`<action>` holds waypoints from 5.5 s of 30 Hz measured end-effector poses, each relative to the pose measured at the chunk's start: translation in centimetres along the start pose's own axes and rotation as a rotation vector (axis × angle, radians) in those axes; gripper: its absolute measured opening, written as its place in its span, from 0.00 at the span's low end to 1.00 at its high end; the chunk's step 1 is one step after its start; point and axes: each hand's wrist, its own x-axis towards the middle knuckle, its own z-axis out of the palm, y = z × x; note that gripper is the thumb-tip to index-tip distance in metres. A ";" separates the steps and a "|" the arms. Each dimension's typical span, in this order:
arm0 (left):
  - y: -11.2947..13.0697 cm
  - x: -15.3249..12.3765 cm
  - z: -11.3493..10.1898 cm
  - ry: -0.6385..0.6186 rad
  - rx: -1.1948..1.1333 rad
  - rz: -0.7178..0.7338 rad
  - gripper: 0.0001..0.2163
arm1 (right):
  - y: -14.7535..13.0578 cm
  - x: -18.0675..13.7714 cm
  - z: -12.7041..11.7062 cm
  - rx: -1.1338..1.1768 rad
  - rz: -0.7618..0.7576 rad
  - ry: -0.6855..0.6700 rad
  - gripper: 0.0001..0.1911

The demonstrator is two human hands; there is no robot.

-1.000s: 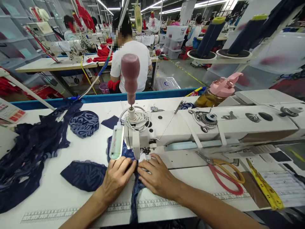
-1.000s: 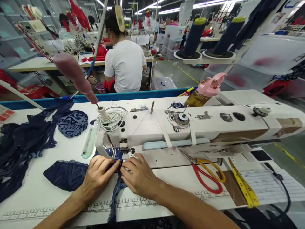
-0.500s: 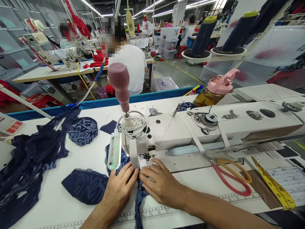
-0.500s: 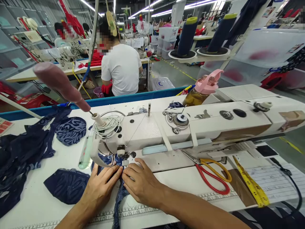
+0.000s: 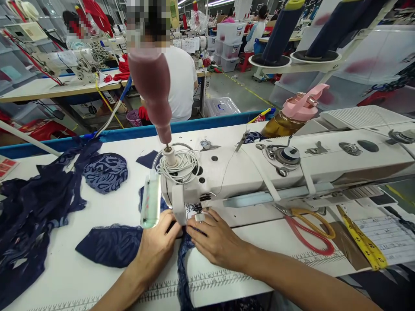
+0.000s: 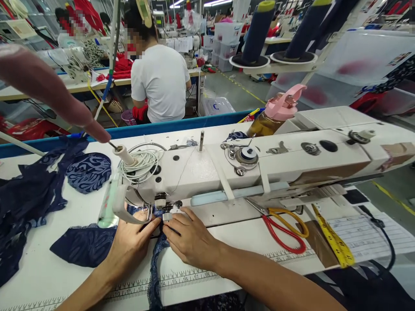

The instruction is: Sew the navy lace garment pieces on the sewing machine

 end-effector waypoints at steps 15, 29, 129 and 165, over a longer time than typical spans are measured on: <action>-0.1 -0.5 1.2 -0.071 0.090 0.078 0.15 | 0.1 -0.2 0.1 0.014 -0.018 0.036 0.12; -0.9 -0.3 0.9 -0.070 -0.031 0.025 0.17 | -0.1 -0.3 0.1 0.005 0.049 0.014 0.12; -1.3 0.4 -1.2 -0.090 -0.032 -0.117 0.11 | 1.3 0.8 0.5 0.031 0.160 0.084 0.12; 1.3 0.4 1.1 0.103 0.414 -0.218 0.17 | 2.7 2.3 3.6 0.048 0.193 0.116 0.06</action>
